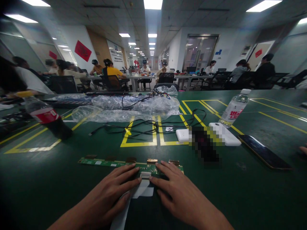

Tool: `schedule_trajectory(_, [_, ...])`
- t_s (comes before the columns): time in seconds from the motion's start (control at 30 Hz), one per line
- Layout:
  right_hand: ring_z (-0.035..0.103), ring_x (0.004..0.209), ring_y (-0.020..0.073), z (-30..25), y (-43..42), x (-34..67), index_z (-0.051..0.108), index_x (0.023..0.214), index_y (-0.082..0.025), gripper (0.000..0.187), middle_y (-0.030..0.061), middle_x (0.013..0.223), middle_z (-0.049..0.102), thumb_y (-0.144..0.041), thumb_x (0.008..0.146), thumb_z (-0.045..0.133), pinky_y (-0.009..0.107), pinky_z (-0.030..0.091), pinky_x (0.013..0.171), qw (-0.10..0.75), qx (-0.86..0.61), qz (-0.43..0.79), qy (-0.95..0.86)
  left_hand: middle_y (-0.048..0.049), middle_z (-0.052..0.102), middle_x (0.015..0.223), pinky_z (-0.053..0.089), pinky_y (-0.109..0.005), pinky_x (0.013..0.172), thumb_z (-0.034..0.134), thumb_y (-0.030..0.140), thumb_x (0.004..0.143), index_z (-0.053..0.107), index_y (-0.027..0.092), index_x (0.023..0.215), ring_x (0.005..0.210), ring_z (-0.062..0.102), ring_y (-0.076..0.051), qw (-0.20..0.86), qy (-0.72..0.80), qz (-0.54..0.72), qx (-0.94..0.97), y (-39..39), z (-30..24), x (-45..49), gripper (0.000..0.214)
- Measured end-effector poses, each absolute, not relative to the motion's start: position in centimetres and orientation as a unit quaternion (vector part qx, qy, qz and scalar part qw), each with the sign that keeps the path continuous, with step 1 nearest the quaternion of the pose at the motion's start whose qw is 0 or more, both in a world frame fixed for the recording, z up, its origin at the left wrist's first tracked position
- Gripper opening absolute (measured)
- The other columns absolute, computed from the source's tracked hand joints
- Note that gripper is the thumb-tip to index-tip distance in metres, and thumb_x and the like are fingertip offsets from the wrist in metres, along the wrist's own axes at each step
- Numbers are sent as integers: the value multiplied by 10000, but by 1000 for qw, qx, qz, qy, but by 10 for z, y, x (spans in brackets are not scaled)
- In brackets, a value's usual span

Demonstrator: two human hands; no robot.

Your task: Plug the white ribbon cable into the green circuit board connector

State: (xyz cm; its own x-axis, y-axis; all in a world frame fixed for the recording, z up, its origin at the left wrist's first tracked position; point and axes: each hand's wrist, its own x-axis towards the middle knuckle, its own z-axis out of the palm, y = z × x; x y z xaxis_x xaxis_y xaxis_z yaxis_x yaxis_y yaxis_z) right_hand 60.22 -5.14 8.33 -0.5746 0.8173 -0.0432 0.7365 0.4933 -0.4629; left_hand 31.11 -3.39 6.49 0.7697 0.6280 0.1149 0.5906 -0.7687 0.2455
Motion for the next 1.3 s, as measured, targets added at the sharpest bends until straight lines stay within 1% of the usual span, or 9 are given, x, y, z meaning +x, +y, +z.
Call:
schedule_trajectory(0.1, [237, 1518, 291, 85, -52, 602, 475, 1481, -423, 533, -13, 1651, 294, -255, 979, 543, 575, 185, 1224, 80, -449, 215, -863, -59, 472, 1550, 432, -564, 1118, 517, 174, 931, 501, 292, 1461, 1437, 407, -302, 96, 329, 100, 934, -34, 63, 311, 544])
schedule_trajectory(0.27, [228, 1521, 287, 86, -53, 602, 404, 1516, -437, 605, -15, 1657, 278, -251, 964, 567, 577, 177, 1222, 67, -453, 220, -861, -56, 498, 1527, 423, -542, 1120, 541, 164, 906, 521, 299, 1446, 1402, 451, -298, 88, 342, 127, 927, -36, 63, 313, 557])
schedule_trajectory(0.4, [231, 1519, 298, 83, -53, 603, 433, 1504, -425, 624, -17, 1653, 288, -233, 937, 609, 575, 148, 1228, 87, -451, 232, -857, -74, 496, 1518, 439, -548, 1090, 543, 179, 902, 518, 307, 1443, 1373, 477, -307, 84, 350, 117, 926, -37, 64, 314, 556])
schedule_trajectory(0.53, [230, 1518, 309, 83, -54, 602, 470, 1485, -415, 586, -7, 1652, 291, -248, 940, 608, 586, 149, 1224, 93, -455, 237, -854, -84, 493, 1515, 434, -538, 1088, 535, 184, 906, 499, 304, 1455, 1366, 481, -301, 79, 347, 109, 928, -37, 67, 315, 563])
schedule_trajectory(0.63, [221, 1520, 309, 84, -54, 602, 448, 1498, -416, 581, 1, 1656, 280, -276, 953, 595, 594, 147, 1221, 81, -460, 233, -853, -81, 488, 1518, 426, -535, 1087, 522, 171, 907, 491, 302, 1457, 1360, 485, -295, 76, 346, 106, 929, -37, 69, 315, 566])
schedule_trajectory(0.9, [194, 1527, 309, 81, -55, 604, 418, 1512, -421, 610, -14, 1669, 233, -304, 947, 615, 586, 148, 1222, 73, -462, 240, -851, -79, 504, 1498, 421, -512, 1088, 510, 176, 915, 490, 288, 1456, 1351, 490, -285, 79, 346, 115, 928, -38, 67, 314, 553])
schedule_trajectory(1.1, [231, 1518, 307, 86, -54, 598, 420, 1511, -421, 608, -10, 1655, 276, -283, 948, 604, 579, 153, 1226, 74, -473, 239, -845, -90, 492, 1510, 434, -521, 1073, 523, 206, 912, 478, 282, 1470, 1351, 484, -308, 77, 346, 111, 929, -38, 64, 315, 565])
schedule_trajectory(1.2, [228, 1519, 302, 88, -53, 596, 431, 1507, -418, 576, -6, 1658, 269, -304, 962, 578, 582, 152, 1225, 60, -479, 234, -844, -91, 482, 1523, 437, -527, 1074, 532, 212, 915, 469, 280, 1479, 1361, 475, -316, 75, 347, 109, 929, -39, 64, 315, 571])
schedule_trajectory(1.3, [217, 1523, 301, 87, -53, 597, 413, 1513, -431, 575, -20, 1663, 252, -327, 969, 568, 585, 152, 1225, 52, -481, 232, -844, -87, 490, 1517, 438, -533, 1078, 523, 197, 920, 476, 282, 1472, 1361, 481, -307, 77, 352, 107, 927, -40, 66, 315, 560])
